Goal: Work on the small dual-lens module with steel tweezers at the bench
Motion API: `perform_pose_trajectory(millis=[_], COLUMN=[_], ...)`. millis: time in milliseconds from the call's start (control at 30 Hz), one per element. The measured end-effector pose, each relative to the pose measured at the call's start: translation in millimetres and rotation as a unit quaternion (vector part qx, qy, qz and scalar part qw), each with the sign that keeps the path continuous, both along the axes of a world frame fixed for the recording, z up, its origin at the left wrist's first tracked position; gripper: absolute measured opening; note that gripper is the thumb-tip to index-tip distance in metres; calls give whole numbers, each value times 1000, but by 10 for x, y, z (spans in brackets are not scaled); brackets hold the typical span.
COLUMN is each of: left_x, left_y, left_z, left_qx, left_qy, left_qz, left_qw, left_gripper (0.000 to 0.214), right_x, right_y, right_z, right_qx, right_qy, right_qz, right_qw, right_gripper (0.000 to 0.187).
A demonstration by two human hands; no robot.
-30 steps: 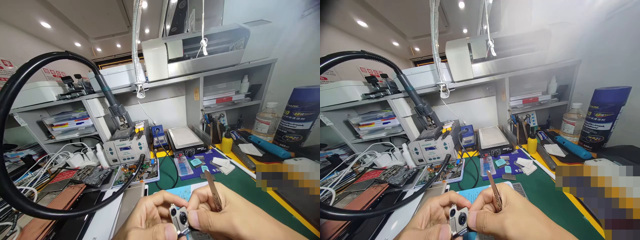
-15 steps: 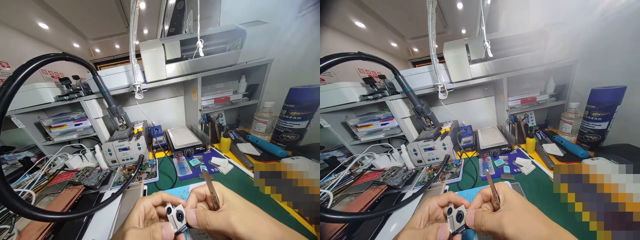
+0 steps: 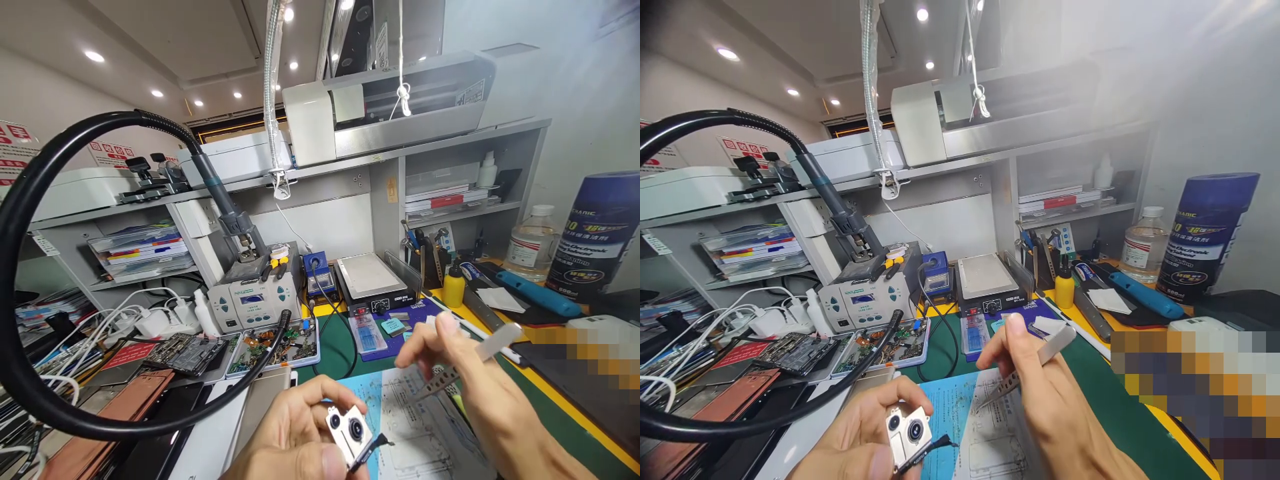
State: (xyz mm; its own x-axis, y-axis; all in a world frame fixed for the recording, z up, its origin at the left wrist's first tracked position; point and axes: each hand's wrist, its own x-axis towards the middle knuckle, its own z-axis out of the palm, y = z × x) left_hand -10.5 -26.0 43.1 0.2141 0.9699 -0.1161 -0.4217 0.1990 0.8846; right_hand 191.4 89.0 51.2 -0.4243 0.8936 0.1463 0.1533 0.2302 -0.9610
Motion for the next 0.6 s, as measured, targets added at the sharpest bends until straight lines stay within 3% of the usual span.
perform_pose_trajectory(millis=[100,167,400,500,600], left_x=[1,5,-25,-55,-68], left_y=[2,9,79,108,124], left_z=[9,7,-24,-51,-72], left_qx=[5,4,42,47,45], left_qy=[-5,-20,-33,-33,-50], left_qz=[4,8,-5,-18,-9], left_qw=[1000,1000,999,998,998], left_gripper=[44,43,38,39,36], right_x=[-4,-15,-26,-39,-84], right_y=[-79,-95,9,-63,-196], right_z=[25,49,39,-7,-63], right_qx=[-4,-17,1,-9,94], right_qy=[-76,-72,-31,-19,7], right_qz=[-3,-2,66,7,-87], right_qw=[997,997,997,1000,992], right_gripper=[75,73,41,37,17])
